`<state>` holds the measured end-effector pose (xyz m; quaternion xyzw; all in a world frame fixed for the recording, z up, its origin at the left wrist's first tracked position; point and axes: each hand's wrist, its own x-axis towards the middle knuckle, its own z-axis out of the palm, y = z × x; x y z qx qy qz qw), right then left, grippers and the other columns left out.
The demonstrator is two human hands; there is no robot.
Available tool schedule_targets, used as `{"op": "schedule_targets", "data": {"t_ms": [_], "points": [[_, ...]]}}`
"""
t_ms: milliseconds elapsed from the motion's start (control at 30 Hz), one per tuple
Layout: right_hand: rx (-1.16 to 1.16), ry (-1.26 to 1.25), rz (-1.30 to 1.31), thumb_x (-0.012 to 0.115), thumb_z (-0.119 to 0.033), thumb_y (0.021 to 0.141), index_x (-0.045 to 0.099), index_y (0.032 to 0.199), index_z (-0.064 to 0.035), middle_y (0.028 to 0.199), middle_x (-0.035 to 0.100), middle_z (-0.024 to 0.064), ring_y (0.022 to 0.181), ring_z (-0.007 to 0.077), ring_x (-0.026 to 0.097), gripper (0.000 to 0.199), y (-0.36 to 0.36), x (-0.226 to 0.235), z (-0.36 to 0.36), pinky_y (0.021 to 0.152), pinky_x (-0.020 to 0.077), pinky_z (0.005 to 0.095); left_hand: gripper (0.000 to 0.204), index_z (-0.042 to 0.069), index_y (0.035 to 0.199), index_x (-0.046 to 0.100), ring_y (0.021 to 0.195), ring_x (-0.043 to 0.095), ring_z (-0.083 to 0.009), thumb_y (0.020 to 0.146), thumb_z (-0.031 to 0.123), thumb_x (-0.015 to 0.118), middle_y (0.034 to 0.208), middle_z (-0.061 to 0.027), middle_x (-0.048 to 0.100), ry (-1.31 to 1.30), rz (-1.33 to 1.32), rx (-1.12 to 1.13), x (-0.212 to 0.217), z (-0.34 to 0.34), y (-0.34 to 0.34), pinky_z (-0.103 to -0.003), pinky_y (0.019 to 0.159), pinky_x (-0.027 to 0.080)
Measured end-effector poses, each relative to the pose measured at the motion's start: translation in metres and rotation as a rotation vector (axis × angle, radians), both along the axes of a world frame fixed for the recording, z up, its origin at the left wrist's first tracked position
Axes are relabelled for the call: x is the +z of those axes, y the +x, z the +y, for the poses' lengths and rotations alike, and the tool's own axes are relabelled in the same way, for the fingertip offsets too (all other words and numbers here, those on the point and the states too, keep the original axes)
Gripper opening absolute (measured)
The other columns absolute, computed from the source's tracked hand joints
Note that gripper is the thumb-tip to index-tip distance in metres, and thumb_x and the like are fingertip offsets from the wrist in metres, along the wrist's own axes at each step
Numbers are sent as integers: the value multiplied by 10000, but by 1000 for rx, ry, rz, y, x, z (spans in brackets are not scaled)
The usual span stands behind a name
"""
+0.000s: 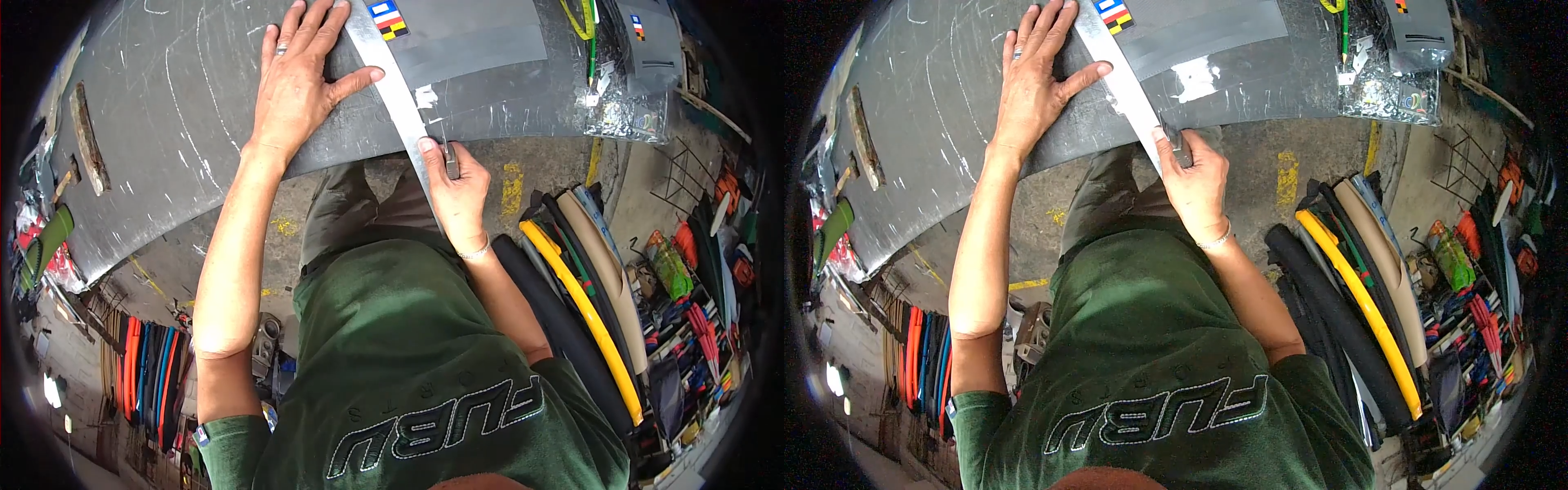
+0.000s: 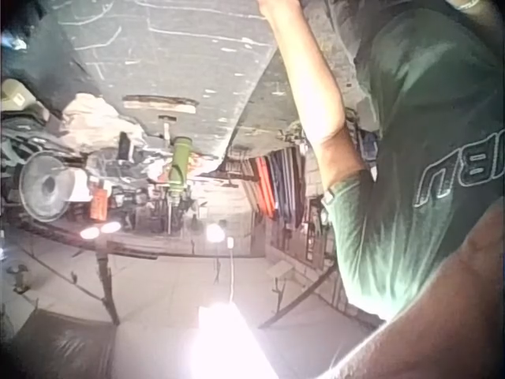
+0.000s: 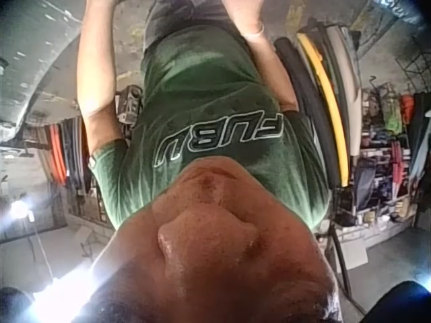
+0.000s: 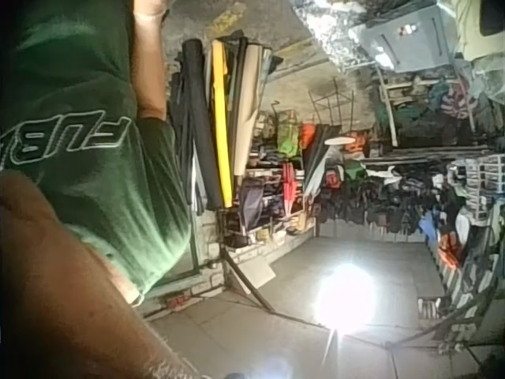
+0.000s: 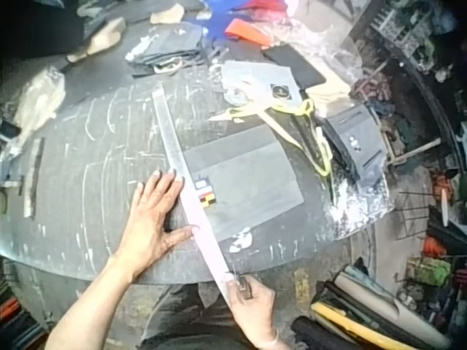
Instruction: Cutting a piece of grey synthetic fabric/material using a utility knife and a metal ruler on a workbench.
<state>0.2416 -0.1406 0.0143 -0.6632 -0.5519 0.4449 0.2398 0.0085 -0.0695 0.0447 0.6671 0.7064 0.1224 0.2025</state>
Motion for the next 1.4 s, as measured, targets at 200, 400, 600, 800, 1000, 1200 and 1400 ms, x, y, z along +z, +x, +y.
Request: {"op": "schedule_targets", "data": {"t_ms": [200,400,600,800,1000,1200,1400], "points": [[9,19,-30,749,-249,985,583,770,6,619,442,-32,646,45,374,373,3,-8,-1,544,347,267,927,33,1542,442,1533,280,-423,803,437,828,1613,-218,391,3,3,-7,0,4,2,-574,1258,186],[-15,10,-8,737,-241,991,600,779,-2,638,442,-41,656,49,377,347,4,-14,-7,562,359,267,965,178,1562,466,1556,275,-327,773,627,790,1645,-64,398,251,22,-12,-35,-7,-7,-570,1267,164],[-15,-11,-10,733,-241,993,596,779,3,651,450,-33,673,57,378,353,1,-9,-6,576,364,271,963,168,1549,473,1549,285,-326,789,709,714,1633,-74,406,205,56,-14,-33,-9,-7,-556,1270,186],[-16,44,-19,783,-325,946,665,892,45,595,441,128,572,142,361,392,4,-17,-7,519,383,340,988,199,1570,453,1565,254,-307,763,686,751,1650,-53,387,197,15,0,-33,-7,-7,-569,1272,161],[-4,-24,-34,743,-250,987,622,802,9,647,467,-24,673,57,381,341,4,-7,-5,575,371,271,905,141,1530,485,1536,307,-346,812,634,732,1627,-87,406,215,70,-16,-27,-9,-3,-565,1252,237],[55,4,-98,788,-277,948,673,875,-4,702,617,29,712,67,491,305,15,11,5,644,458,286,844,17,1511,449,1514,326,-389,857,456,750,1598,-197,398,128,52,-27,-5,-2,5,-535,1231,297],[209,43,-142,753,-193,969,568,1345,-22,1131,689,123,932,163,647,453,36,48,22,782,551,346,753,-98,1467,427,1483,350,-449,864,189,775,1552,-308,393,10,-35,-26,16,2,15,-468,1231,325]]}}
